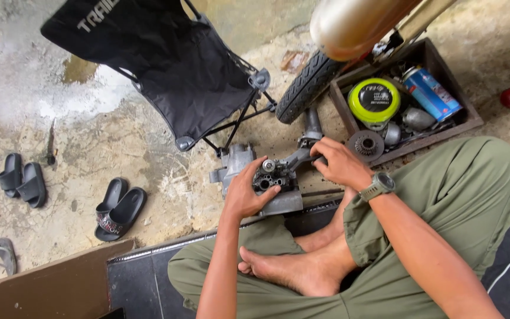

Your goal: A person is sitting on the floor, working on the internal components of a motorcycle engine casing, likely assembling or inspecting gears and shafts.

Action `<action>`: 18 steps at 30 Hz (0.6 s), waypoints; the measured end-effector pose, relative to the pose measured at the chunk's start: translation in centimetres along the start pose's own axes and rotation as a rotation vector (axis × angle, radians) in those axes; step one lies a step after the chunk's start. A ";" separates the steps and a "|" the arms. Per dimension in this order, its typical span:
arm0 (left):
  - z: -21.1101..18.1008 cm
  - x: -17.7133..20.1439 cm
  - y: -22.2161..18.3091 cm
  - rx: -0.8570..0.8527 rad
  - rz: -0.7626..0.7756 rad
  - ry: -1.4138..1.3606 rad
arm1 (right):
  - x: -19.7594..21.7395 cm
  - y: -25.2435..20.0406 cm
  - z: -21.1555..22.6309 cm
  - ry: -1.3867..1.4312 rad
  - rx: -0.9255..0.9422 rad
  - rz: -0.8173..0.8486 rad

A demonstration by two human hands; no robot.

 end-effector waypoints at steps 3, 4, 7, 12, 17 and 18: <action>-0.9 0.1 -0.2 0.044 0.018 0.038 | 0.0 -0.5 0.1 -0.028 0.017 0.003; -1.2 0.3 -0.2 0.045 0.018 0.037 | -0.1 -0.3 -0.3 -0.028 0.018 0.003; -1.7 0.2 -0.2 0.098 0.055 0.082 | -0.2 -0.3 -1.4 -0.084 -0.028 0.013; -0.6 -0.3 0.0 0.098 0.025 0.009 | 0.3 0.0 0.3 -0.054 0.044 0.010; -1.1 -0.1 -0.3 0.073 0.000 -0.004 | -0.3 0.6 0.0 -0.089 0.037 0.037; -1.5 0.1 -0.4 0.063 -0.012 -0.018 | -0.4 0.6 -0.6 -0.109 -0.009 0.074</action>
Point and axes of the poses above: each hand's wrist, its own y-axis towards the middle knuckle, its own x-axis out of the back of the hand, z = x × y, the point moved 3 cm from there along y, towards the middle knuckle, and after that the axes turned 14 degrees about -y, right-handed, at the moved point
